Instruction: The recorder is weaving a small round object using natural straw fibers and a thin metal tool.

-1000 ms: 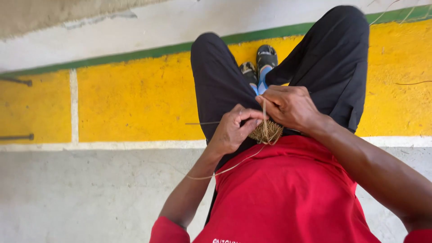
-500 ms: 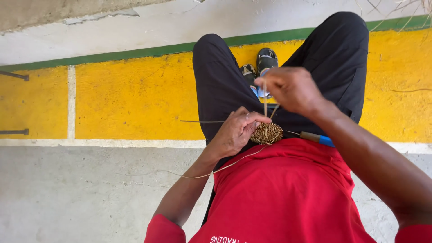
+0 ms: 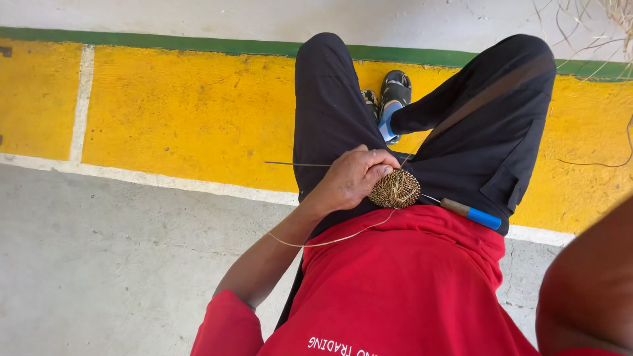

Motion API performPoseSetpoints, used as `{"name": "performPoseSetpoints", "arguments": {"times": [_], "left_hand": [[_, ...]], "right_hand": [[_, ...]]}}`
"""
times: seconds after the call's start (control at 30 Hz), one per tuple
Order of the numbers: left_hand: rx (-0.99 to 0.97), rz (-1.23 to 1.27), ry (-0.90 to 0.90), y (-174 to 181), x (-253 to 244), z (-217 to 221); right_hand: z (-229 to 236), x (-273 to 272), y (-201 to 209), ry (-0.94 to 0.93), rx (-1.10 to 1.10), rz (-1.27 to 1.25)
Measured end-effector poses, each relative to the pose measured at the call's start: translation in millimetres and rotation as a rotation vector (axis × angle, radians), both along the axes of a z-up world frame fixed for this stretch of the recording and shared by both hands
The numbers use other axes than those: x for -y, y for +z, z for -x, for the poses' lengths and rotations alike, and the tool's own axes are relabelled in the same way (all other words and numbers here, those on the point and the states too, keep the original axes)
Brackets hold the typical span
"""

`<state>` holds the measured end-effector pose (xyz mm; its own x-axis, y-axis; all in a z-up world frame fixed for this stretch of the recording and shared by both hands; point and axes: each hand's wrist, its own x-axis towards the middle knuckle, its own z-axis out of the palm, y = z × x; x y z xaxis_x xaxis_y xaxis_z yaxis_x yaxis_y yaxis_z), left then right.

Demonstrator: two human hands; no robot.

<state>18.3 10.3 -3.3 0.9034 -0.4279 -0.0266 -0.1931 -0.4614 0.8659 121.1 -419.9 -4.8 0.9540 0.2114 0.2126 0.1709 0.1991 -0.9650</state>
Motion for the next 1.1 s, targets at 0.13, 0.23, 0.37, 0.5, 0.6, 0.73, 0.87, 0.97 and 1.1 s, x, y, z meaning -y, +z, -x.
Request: {"name": "performPoseSetpoints", "arguments": {"times": [0.13, 0.23, 0.37, 0.5, 0.6, 0.73, 0.87, 0.97, 1.1], "left_hand": [[-0.029, -0.006, 0.016, 1.8, 0.8, -1.0], [0.03, -0.014, 0.008, -0.7, 3.2, -0.8], [0.043, -0.032, 0.006, 4.6, 3.4, 2.0], [0.07, -0.009, 0.02, 2.8, 4.4, 5.5], [0.104, -0.018, 0.006, 4.5, 4.8, 6.0], [0.103, -0.019, -0.004, 6.6, 3.9, 6.9], [0.118, -0.017, -0.014, 3.3, 4.6, 6.6], [0.126, 0.006, -0.005, -2.2, 5.6, 7.3], [0.085, -0.014, -0.023, 8.2, 5.4, 7.6]], "right_hand": [[67.0, -140.4, 17.4, 0.021, -0.092, -0.183], [100.7, -189.1, 13.8, 0.065, -0.173, -0.049], [121.4, -206.5, 21.0, 0.01, -0.156, 0.328], [125.4, -203.2, 26.4, 0.03, 0.109, 0.592], [123.5, -200.2, 19.4, 0.008, 0.119, 0.715], [122.8, -201.1, 18.8, 0.009, 0.107, 0.72], [122.1, -202.1, 20.0, -0.017, 0.025, 0.71], [121.4, -202.5, 21.3, -0.002, 0.04, 0.706], [121.9, -208.7, 26.9, 0.006, 0.088, 0.72]]}}
